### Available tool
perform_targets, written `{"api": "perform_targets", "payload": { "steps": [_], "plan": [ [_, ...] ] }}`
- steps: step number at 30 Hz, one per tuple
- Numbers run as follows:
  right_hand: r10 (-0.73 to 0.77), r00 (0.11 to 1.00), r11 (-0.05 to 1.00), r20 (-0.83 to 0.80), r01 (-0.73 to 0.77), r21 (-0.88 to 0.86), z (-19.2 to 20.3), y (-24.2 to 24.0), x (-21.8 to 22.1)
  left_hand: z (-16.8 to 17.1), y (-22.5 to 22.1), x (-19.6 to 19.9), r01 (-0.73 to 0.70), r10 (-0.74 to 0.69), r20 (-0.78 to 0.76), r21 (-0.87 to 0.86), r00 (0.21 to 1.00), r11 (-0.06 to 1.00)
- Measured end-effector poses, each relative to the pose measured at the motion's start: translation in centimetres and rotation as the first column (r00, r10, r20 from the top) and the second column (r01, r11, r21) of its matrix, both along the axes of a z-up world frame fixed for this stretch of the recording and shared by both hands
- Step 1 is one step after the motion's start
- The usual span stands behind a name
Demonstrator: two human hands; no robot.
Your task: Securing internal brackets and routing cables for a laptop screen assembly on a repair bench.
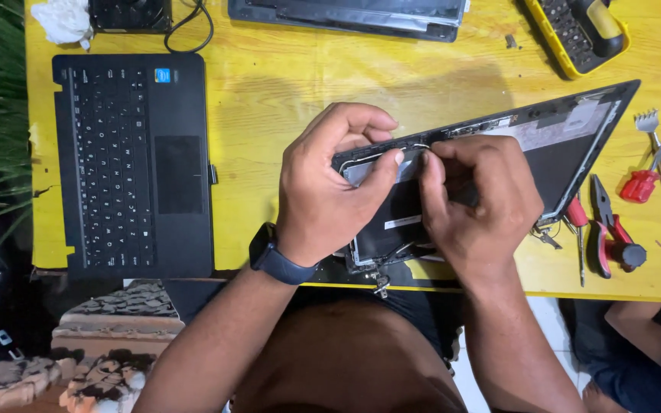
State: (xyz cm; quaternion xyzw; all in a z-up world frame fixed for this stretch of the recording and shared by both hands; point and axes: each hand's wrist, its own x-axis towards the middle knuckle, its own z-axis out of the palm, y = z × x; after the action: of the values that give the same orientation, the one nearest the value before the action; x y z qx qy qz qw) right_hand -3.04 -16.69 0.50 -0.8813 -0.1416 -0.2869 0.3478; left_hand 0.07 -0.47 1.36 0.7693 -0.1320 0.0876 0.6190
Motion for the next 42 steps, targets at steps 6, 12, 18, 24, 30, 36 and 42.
{"api": "perform_targets", "payload": {
  "steps": [6,12,18,24,30,36,42],
  "plan": [
    [-0.096,0.992,0.995,-0.080,0.097,0.007,-0.3,-0.7,-0.4,0.3,0.0,0.5,0.019,-0.018,-0.026,0.037,1.000,0.999],
    [-0.145,0.985,0.989,-0.093,0.147,0.016,-0.4,-1.3,-0.4,0.5,0.1,1.2,0.070,-0.076,0.053,0.102,0.996,0.992],
    [-0.156,0.982,0.986,-0.105,0.161,0.037,-1.0,-1.5,-0.2,0.2,0.7,2.5,0.124,-0.155,0.104,0.256,0.982,0.959],
    [-0.134,0.984,0.989,-0.117,0.140,0.043,-1.6,-1.9,0.0,-0.1,1.1,3.9,0.204,-0.210,-0.033,0.418,0.977,0.885],
    [-0.116,0.986,0.991,-0.120,0.123,0.047,-1.9,-2.3,0.0,-1.0,1.1,4.8,0.259,-0.243,-0.090,0.390,0.966,0.884],
    [-0.160,0.985,0.986,-0.071,0.156,-0.055,-2.7,-5.0,-0.3,-1.5,1.7,5.3,0.265,-0.235,-0.124,0.394,0.964,0.880],
    [-0.254,0.965,0.962,-0.073,0.244,-0.126,-2.5,-8.7,-1.0,-1.1,3.1,5.7,0.254,-0.237,-0.090,0.358,0.967,0.899]
  ]
}}
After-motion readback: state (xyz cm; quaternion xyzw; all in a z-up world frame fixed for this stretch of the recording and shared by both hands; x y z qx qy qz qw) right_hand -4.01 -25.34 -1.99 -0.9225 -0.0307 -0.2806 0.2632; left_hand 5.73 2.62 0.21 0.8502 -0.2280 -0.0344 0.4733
